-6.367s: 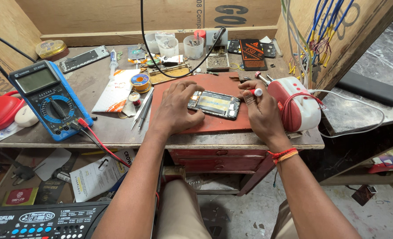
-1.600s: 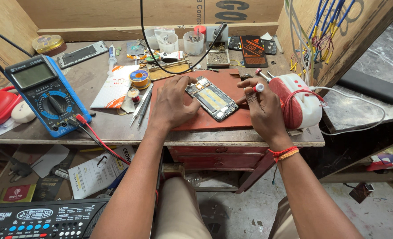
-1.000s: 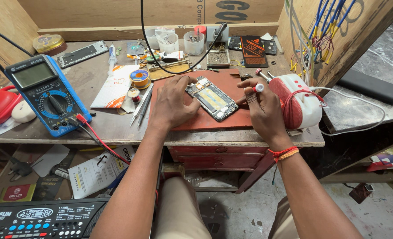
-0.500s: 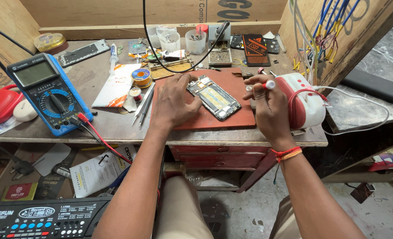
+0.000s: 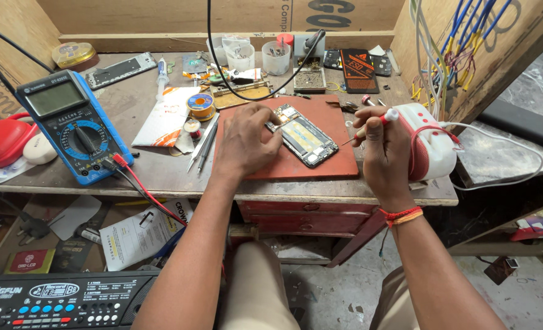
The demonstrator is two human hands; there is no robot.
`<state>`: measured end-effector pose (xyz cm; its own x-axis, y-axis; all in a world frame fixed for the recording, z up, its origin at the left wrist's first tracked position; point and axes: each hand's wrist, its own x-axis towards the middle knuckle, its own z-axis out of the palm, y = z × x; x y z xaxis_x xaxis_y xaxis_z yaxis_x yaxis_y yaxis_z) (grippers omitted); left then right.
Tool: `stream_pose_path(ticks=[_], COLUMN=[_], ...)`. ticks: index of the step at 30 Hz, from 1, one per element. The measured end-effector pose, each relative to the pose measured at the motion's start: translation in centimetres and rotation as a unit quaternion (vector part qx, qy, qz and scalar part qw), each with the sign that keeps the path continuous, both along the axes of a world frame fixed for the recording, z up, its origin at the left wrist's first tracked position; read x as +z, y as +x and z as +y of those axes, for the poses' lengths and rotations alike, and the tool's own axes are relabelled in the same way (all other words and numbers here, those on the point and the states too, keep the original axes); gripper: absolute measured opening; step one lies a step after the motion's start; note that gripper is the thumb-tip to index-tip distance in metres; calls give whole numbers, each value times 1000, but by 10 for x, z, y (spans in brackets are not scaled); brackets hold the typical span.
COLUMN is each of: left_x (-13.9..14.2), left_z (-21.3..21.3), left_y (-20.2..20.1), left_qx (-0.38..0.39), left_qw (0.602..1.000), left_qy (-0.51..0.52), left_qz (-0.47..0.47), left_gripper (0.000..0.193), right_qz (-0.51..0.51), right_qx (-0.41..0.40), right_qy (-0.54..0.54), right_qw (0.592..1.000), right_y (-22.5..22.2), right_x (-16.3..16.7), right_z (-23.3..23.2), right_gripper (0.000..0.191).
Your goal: The person repairs a disassembled smartphone lying on a red mat at a cluttered workbench. They hold the phone steady with one hand while using a red-handled screwdriver to work on the internal components, repositioning the phone and continuing the screwdriver work throughout the episode.
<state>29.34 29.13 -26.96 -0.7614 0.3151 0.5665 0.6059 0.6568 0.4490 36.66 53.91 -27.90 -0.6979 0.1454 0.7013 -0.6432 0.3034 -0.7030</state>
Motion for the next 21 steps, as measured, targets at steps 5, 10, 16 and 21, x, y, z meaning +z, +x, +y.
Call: stream_pose_path(ticks=[5, 10, 16, 21], left_x=[3, 10, 23, 45], left_z=[-7, -15, -21, -22], left_y=[-3, -10, -20, -30], left_qx=[-24, -41, -38, -47], left_qw=[1000, 999, 998, 998], left_qy=[7, 0, -20, -4], left_qz=[18, 28, 38, 41], left_gripper=[8, 10, 11, 11], right_qz=[-27, -35, -39, -41], right_qx=[4, 0, -9, -31], right_qy=[12, 10, 16, 48], right_qw=[1000, 999, 999, 998], right_y=[-5, -15, -23, -33], right_x=[6, 15, 27, 44], right_z=[-9, -16, -25, -25], right_gripper=[38, 40, 38, 34])
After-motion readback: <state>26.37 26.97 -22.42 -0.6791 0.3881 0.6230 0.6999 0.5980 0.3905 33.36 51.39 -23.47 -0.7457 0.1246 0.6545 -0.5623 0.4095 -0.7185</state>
